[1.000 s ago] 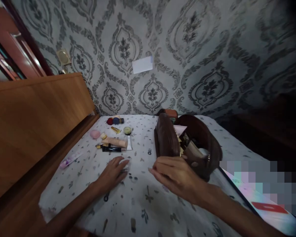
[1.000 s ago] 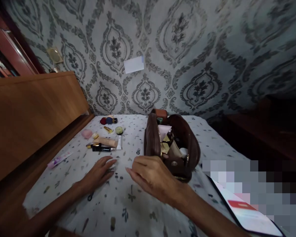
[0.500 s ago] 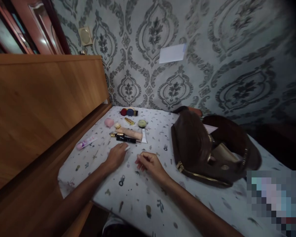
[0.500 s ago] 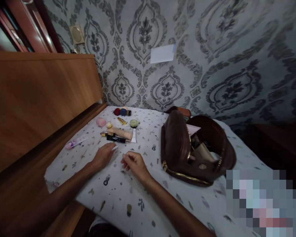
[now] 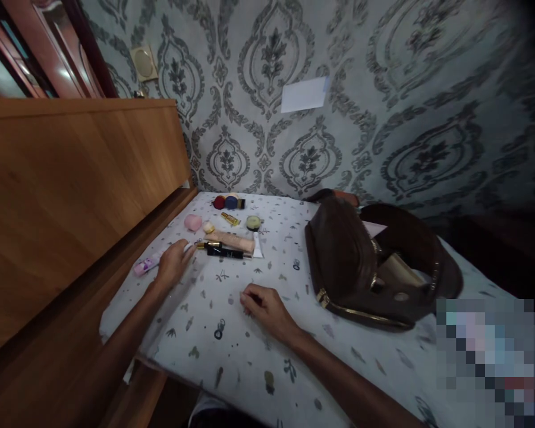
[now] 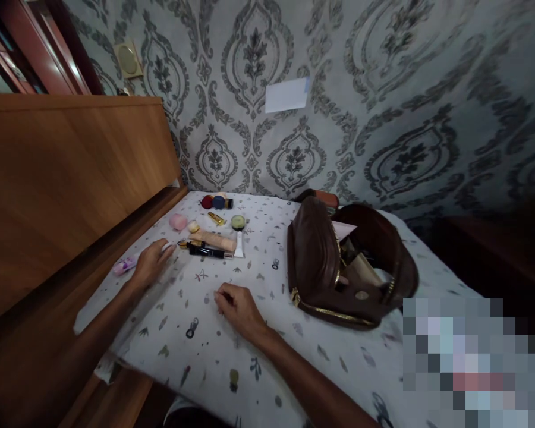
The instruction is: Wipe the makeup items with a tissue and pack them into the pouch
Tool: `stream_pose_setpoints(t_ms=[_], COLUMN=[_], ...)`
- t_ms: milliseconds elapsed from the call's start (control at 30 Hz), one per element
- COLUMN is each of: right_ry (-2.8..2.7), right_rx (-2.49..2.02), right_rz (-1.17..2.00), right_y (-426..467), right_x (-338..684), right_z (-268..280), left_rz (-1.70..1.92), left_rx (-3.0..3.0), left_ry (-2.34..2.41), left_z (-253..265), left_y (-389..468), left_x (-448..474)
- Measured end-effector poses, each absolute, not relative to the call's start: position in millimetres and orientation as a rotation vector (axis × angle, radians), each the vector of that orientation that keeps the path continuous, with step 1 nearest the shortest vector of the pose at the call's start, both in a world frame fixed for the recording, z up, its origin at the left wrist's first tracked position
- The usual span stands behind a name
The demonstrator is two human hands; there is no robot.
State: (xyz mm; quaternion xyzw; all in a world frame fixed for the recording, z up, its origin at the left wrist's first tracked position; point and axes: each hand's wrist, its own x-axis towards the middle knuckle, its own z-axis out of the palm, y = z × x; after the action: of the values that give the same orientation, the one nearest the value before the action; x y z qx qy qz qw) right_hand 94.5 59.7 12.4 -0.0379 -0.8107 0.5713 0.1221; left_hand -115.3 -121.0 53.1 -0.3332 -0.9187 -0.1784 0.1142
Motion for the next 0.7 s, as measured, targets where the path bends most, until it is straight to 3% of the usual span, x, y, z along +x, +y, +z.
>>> stream_pose_setpoints(t_ms=[200,567,700], right_ry=[-2.345,-2.228,-2.149], right_rx=[-0.132,-0.199,-0.252], right_rz=[1.680,1.783,1.693], right_y=[58,58,60], right_x=[96,95,93], right_z=[13,7,-3], left_rz=[-0.375,-0.059,-0.348], left_rx=[-1.542,-1.602,-1.616], left_ry=[-2.441,-2.400,-2.428], left_z=[45,41,45], left_y=[-71,-36,-34], left_x=[-98,-82,-79])
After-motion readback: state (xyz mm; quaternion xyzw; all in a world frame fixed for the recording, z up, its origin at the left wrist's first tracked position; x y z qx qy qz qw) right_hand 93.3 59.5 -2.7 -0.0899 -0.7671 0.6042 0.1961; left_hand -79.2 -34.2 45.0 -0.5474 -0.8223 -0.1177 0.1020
